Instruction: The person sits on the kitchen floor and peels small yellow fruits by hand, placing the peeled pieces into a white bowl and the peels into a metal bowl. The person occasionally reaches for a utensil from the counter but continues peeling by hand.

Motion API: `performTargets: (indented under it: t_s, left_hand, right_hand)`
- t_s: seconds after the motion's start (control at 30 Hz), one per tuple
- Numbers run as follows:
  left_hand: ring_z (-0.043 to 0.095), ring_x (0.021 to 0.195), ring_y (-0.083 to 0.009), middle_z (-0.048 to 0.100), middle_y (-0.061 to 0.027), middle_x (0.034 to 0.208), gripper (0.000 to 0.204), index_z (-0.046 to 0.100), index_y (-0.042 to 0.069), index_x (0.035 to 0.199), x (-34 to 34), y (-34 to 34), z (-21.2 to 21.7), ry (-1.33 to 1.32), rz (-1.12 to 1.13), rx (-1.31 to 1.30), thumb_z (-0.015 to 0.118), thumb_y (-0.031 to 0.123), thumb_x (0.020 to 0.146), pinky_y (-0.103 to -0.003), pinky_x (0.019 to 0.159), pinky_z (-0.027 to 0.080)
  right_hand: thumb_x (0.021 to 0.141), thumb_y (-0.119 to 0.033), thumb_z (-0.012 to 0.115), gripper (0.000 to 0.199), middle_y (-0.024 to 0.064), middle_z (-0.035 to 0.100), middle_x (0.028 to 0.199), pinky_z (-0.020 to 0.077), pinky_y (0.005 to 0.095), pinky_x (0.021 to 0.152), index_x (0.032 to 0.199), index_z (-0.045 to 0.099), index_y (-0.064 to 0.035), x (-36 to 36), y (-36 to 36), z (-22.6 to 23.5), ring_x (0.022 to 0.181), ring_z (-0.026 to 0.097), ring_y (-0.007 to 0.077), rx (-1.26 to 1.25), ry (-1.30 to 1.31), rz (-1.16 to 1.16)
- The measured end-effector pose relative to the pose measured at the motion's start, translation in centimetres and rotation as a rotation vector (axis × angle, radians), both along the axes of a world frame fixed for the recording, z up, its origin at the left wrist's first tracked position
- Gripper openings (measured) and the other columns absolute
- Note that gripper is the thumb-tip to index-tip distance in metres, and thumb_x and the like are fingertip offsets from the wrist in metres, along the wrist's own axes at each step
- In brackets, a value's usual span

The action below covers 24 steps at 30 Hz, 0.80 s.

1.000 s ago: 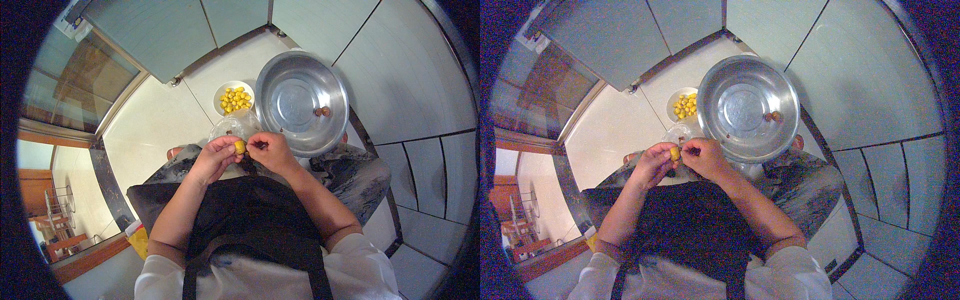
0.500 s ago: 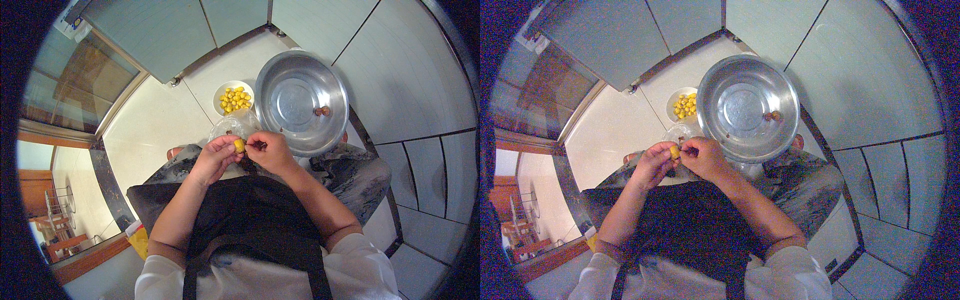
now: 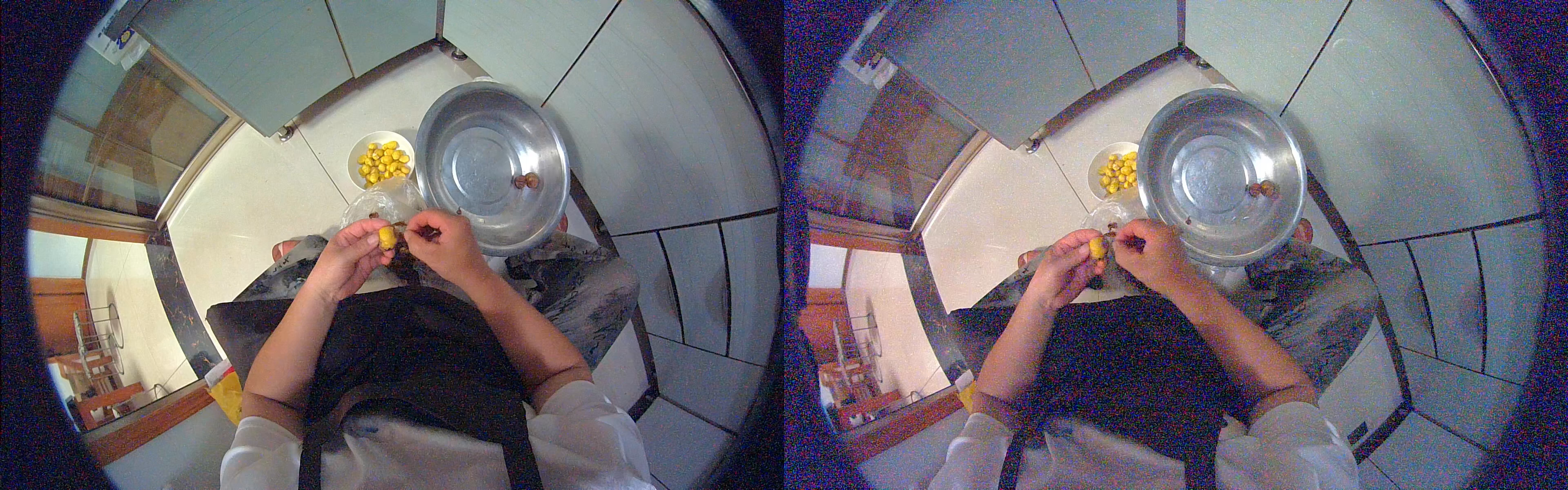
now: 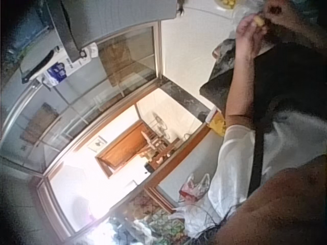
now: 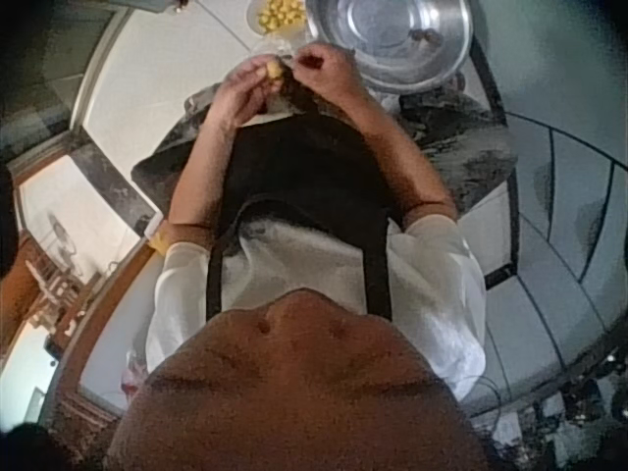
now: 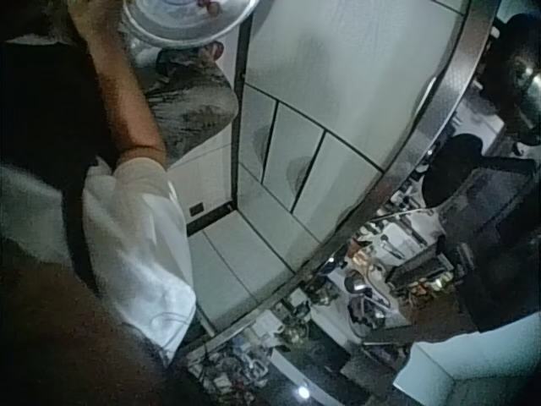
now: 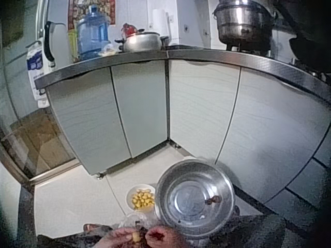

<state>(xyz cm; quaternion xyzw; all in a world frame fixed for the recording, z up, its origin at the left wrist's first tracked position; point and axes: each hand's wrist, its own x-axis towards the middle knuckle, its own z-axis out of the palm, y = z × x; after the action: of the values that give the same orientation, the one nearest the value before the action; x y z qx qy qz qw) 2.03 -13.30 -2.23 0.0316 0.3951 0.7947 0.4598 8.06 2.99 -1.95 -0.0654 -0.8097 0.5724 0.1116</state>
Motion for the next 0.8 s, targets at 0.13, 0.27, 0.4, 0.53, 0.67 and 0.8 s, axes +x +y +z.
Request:
performTargets:
  t_s: [0.13,0.27,0.4,0.53,0.67,0.8]
  left_hand:
    - [0.053,0.077,-0.0164,0.054,-0.009,0.089,0.02,0.048,0.0,0.098,0.05,0.02,-0.01,0.013,0.019,-0.03,0.048,0.007,0.079,-0.025,0.065,0.045]
    - [0.053,0.077,-0.0159,0.054,-0.0088,0.089,0.019,0.048,0.0,0.097,0.14,0.03,0.25,0.056,0.031,-0.12,0.048,0.006,0.078,-0.025,0.066,0.045]
    - [0.053,0.078,-0.0156,0.054,-0.0087,0.089,0.019,0.048,0.0,0.097,0.18,0.05,0.44,0.083,0.028,-0.173,0.048,0.005,0.078,-0.025,0.067,0.045]
    - [0.053,0.077,-0.0154,0.054,-0.0084,0.089,0.019,0.049,0.0,0.097,0.19,-0.02,0.25,0.105,0.011,-0.195,0.048,0.005,0.078,-0.025,0.067,0.045]
    - [0.053,0.077,-0.0153,0.054,-0.0083,0.089,0.018,0.049,0.0,0.096,0.16,-0.08,0.01,0.087,-0.002,-0.166,0.047,0.005,0.079,-0.025,0.067,0.045]
    - [0.053,0.076,-0.0153,0.054,-0.0084,0.089,0.019,0.049,0.0,0.097,0.15,0.02,0.16,0.093,0.004,-0.173,0.047,0.005,0.079,-0.025,0.066,0.045]
  right_hand:
    - [0.065,-0.007,0.06,0.01,0.004,0.056,0.062,0.042,0.0213,0.05,0.07,0.055,-0.0003,0.18,-0.32,0.26,0.055,0.051,0.0069,-0.062,0.016,0.035]
    - [0.064,-0.007,0.061,0.01,0.0052,0.056,0.062,0.042,0.0217,0.05,0.07,0.055,0.0,0.14,-0.24,0.01,0.054,0.051,0.0082,-0.008,0.043,0.053]
    - [0.063,-0.006,0.061,0.011,0.0062,0.056,0.062,0.0421,0.0222,0.049,0.069,0.055,0.0,0.1,-0.15,-0.15,0.053,0.052,0.0096,0.059,0.056,0.081]
    - [0.063,-0.006,0.061,0.01,0.0061,0.056,0.061,0.0423,0.0225,0.049,0.069,0.055,0.0,0.03,-0.15,-0.27,0.053,0.053,0.0099,0.085,0.092,0.077]
    - [0.063,-0.006,0.061,0.01,0.0061,0.056,0.061,0.0428,0.0222,0.05,0.069,0.056,-0.0001,0.11,-0.19,-0.29,0.053,0.053,0.0096,0.035,0.073,0.062]
    - [0.063,-0.006,0.061,0.01,0.0063,0.057,0.061,0.0431,0.0219,0.05,0.069,0.056,-0.0001,0.11,-0.1,-0.03,0.054,0.053,0.0093,0.014,0.039,0.076]
